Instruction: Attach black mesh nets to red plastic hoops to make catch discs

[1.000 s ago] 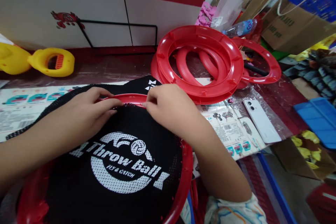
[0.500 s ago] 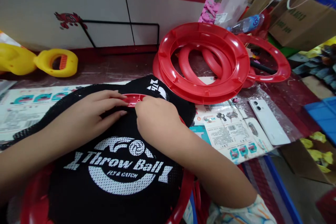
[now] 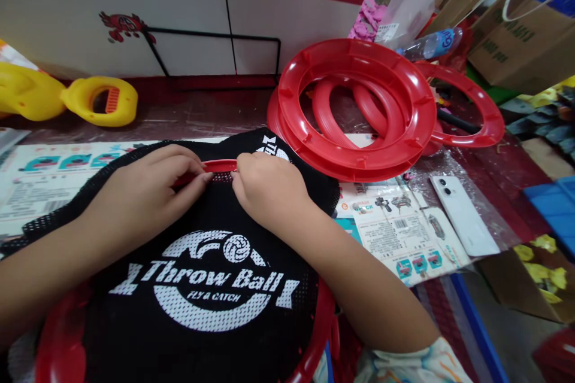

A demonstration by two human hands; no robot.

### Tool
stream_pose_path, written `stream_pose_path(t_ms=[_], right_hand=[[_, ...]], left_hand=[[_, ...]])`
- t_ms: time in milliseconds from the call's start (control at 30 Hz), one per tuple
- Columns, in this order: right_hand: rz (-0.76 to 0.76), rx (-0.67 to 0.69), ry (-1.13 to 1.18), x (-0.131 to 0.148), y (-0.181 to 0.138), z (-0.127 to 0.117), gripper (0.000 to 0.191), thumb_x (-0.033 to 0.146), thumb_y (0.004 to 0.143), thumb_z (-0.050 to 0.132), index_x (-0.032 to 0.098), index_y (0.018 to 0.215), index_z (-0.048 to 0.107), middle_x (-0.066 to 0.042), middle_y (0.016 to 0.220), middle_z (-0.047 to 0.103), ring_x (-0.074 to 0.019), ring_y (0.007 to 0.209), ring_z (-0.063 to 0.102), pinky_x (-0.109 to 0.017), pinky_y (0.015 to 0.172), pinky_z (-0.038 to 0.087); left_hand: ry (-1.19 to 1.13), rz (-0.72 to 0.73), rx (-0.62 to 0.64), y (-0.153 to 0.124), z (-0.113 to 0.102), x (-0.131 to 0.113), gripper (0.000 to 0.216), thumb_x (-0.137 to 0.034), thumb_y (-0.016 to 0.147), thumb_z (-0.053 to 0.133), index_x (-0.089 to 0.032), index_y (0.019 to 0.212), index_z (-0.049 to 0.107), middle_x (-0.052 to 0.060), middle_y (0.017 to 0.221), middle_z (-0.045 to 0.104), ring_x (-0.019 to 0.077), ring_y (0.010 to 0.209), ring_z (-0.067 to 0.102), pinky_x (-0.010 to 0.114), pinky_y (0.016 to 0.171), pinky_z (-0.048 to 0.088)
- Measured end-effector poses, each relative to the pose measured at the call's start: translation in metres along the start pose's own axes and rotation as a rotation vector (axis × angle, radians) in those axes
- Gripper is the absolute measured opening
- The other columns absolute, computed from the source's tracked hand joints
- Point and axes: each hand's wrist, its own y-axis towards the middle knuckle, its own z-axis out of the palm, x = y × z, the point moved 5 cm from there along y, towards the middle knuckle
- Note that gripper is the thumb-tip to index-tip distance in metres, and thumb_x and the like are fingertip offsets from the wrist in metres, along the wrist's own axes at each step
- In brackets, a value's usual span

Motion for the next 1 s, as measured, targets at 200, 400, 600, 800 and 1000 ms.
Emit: stream_pose_path(t_ms=[200, 400, 600, 800, 1000], right_hand=[[0.038, -0.008, -0.023, -0.0001, 0.0026, 0.0047, 0.025, 0.024, 0.093, 0.045, 0.012, 0.087, 0.066, -0.007, 0.079, 0.067, -0.0181, 0.074, 0.057, -0.030, 0.064, 0.031], [0.088, -0.005, -0.040, 0.0020, 0.0052, 0.0060, 0.025, 0.024, 0.093, 0.045, 0.013, 0.087, 0.067, -0.007, 0.081, 0.068, -0.0182, 0.075, 0.059, -0.030, 0.062, 0.029], [0.134, -0.008, -0.055, 0.0030, 0.0063, 0.0056, 0.023, 0.021, 0.090, 0.047, 0.014, 0.086, 0.068, -0.007, 0.080, 0.069, -0.0178, 0.073, 0.059, -0.030, 0.062, 0.028], [0.153, 0.000, -0.023, 0.0026, 0.0082, 0.0060, 0.021, 0.020, 0.088, 0.048, 0.014, 0.082, 0.068, -0.007, 0.079, 0.069, -0.0179, 0.073, 0.060, -0.030, 0.062, 0.029], [0.157, 0.007, 0.131, -0.0016, 0.0078, 0.0008, 0.016, 0.019, 0.086, 0.055, 0.013, 0.078, 0.067, -0.005, 0.074, 0.067, -0.0145, 0.069, 0.056, -0.027, 0.062, 0.032]], left_hand=[[0.062, -0.065, -0.002, 0.0010, -0.0011, -0.0002, 0.024, -0.031, 0.091, 0.045, -0.019, 0.071, 0.051, 0.003, 0.086, 0.061, 0.0195, 0.073, 0.057, 0.030, 0.058, 0.037], [0.097, -0.066, -0.009, 0.0024, -0.0002, -0.0016, 0.023, -0.029, 0.091, 0.047, -0.020, 0.070, 0.049, 0.002, 0.080, 0.057, 0.0191, 0.071, 0.056, 0.031, 0.057, 0.037], [0.064, 0.083, -0.073, -0.0003, 0.0037, -0.0036, 0.020, -0.023, 0.093, 0.045, -0.014, 0.085, 0.060, 0.010, 0.097, 0.061, 0.0223, 0.080, 0.060, 0.034, 0.065, 0.047], [0.030, 0.284, -0.114, -0.0046, 0.0054, -0.0081, 0.027, -0.021, 0.094, 0.044, -0.010, 0.097, 0.068, 0.017, 0.112, 0.061, 0.0276, 0.093, 0.062, 0.039, 0.075, 0.054], [0.050, 0.311, -0.069, -0.0033, 0.0081, -0.0073, 0.027, -0.021, 0.094, 0.044, -0.011, 0.091, 0.069, 0.017, 0.114, 0.061, 0.0292, 0.096, 0.062, 0.043, 0.081, 0.054]])
